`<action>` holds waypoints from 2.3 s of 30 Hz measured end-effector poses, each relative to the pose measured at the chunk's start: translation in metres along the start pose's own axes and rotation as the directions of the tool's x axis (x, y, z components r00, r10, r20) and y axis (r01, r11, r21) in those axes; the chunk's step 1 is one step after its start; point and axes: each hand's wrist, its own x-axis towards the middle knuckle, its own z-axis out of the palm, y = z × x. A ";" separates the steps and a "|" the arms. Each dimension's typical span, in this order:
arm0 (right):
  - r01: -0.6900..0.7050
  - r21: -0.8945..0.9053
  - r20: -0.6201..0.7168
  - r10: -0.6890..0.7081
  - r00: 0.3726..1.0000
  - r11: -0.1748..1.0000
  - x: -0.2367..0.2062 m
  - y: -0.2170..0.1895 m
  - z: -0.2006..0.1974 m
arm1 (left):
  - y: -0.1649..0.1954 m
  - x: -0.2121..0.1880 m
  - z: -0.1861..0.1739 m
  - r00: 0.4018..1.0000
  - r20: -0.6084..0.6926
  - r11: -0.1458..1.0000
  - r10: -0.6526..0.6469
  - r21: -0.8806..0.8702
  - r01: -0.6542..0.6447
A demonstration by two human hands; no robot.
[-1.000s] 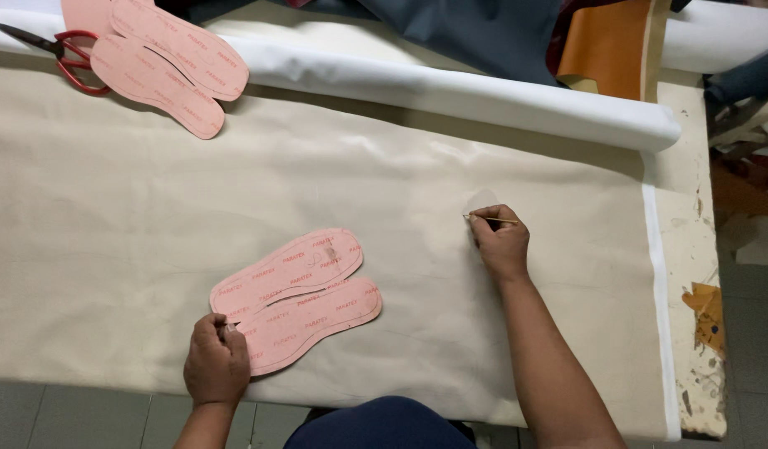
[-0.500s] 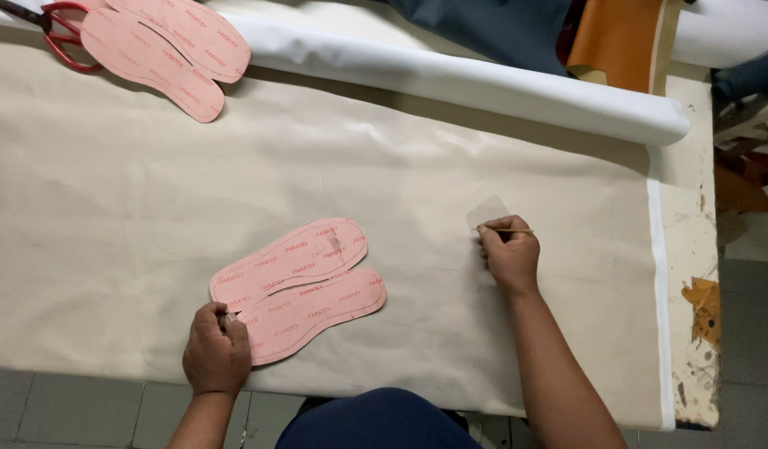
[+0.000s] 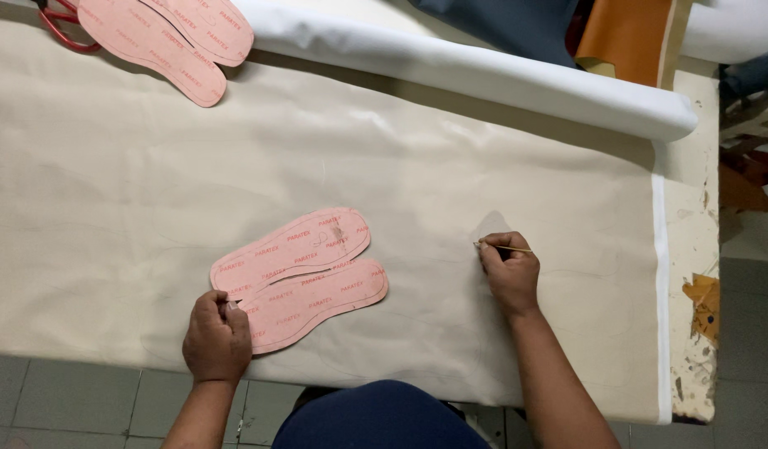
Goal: The person traces around pink insole-shaped paper patterns with a pen onto a large sheet of paper on the worktable, holding each pattern steady with the other hand. They then move the traced patterns aside and stack them with other cut patterns near a notebook and scissors.
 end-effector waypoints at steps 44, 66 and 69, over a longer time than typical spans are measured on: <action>0.096 0.040 -0.147 -0.090 0.985 0.995 -0.002 -0.052 0.297 | -0.239 0.180 -0.136 0.984 -0.041 0.985 0.172 0.015 -0.172; 0.013 -0.005 -0.139 -0.014 0.990 1.000 -0.079 -0.048 0.280 | -0.234 0.179 -0.140 0.982 -0.018 0.978 0.188 0.089 -0.186; 0.001 -0.009 -0.139 -0.003 0.990 1.000 -0.078 -0.044 0.278 | -0.233 0.181 -0.139 0.989 0.022 0.981 0.144 0.129 -0.146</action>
